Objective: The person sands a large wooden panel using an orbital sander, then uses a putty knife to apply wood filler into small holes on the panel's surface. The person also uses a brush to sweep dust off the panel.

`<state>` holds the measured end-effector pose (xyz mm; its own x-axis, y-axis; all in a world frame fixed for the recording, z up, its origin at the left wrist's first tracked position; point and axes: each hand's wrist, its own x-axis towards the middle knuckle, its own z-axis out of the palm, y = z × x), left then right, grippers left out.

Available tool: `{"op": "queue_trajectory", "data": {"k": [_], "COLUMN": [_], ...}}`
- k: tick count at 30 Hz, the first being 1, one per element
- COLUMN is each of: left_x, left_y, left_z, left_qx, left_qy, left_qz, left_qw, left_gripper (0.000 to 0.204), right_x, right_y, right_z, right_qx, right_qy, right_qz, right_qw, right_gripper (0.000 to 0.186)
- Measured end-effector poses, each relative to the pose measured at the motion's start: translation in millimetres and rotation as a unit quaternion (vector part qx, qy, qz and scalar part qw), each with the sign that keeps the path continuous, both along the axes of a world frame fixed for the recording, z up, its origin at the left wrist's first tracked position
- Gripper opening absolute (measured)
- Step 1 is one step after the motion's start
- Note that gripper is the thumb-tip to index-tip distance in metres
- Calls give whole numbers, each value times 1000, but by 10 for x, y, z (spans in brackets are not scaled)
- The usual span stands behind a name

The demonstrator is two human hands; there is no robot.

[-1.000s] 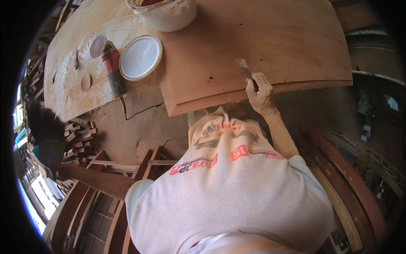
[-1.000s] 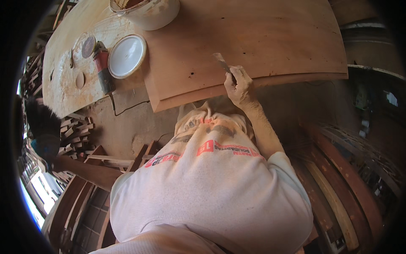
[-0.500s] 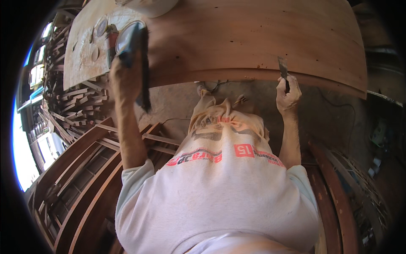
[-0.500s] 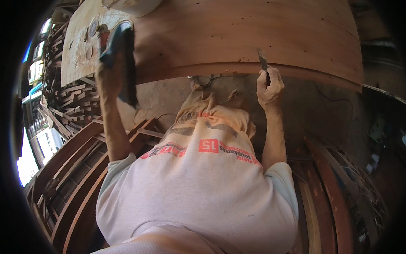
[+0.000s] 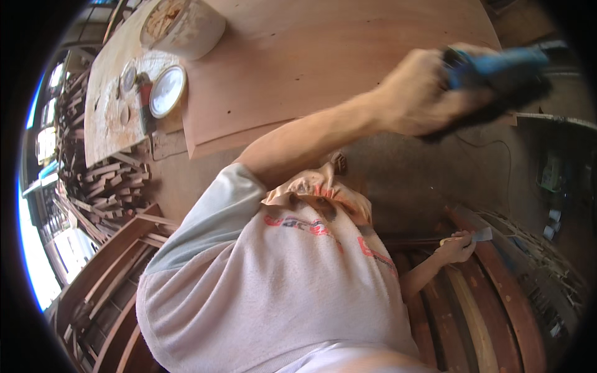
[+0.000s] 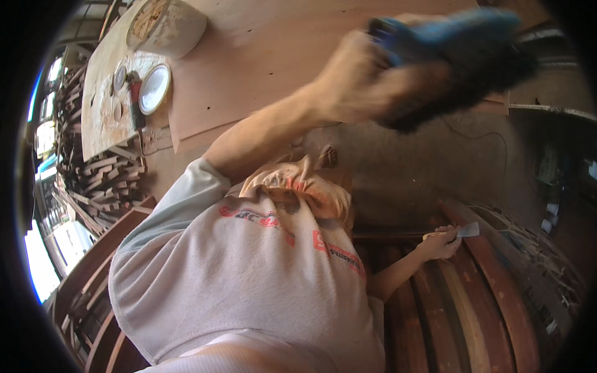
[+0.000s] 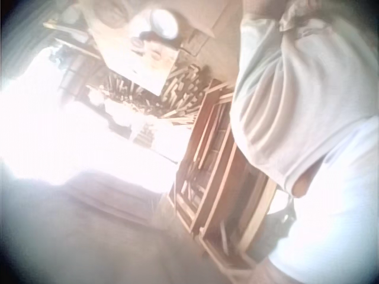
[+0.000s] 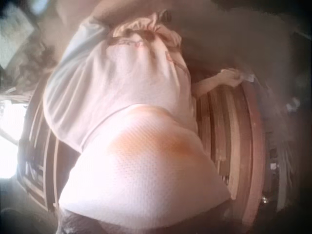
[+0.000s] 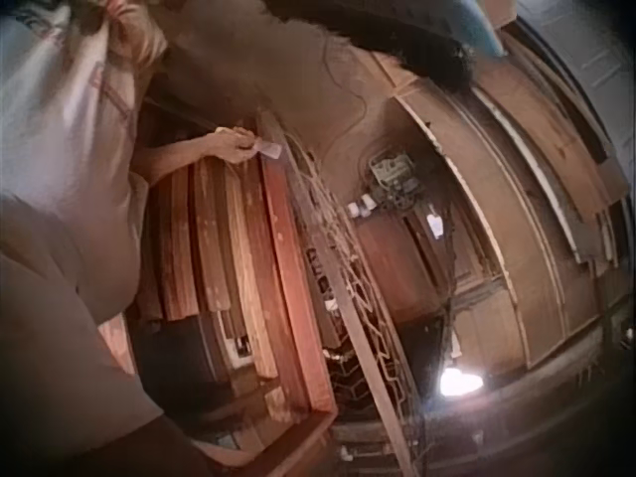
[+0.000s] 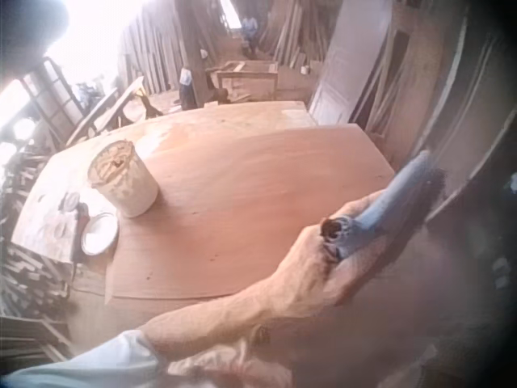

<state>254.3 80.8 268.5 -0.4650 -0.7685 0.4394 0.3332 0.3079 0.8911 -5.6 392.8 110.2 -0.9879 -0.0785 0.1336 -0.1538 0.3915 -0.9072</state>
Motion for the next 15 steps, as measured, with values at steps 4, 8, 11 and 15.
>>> {"op": "queue_trajectory", "data": {"k": [4, 8, 11, 15], "left_x": [1307, 2121, 2204, 1535], "left_y": [-445, -728, -853, -1198], "left_z": [51, 164, -269, -1295], "left_qx": [-15, 48, 3, -52], "left_qy": [-72, -446, -524, -480], "left_qz": [224, 480, 452, 364], "left_qw": [972, 754, 722, 796], "left_gripper": [24, 59, 48, 56], "right_x": [298, 835, 1133, 823], "right_y": [466, 767, 579, 297], "right_z": [-1048, -2058, -2059, -1999], "right_qx": [62, 191, 283, 276], "right_qy": [-156, -167, -138, -194], "right_qz": [37, 125, 157, 186], "right_qw": [985, 959, 936, 923], "right_gripper": [22, 21, 22, 24]}}
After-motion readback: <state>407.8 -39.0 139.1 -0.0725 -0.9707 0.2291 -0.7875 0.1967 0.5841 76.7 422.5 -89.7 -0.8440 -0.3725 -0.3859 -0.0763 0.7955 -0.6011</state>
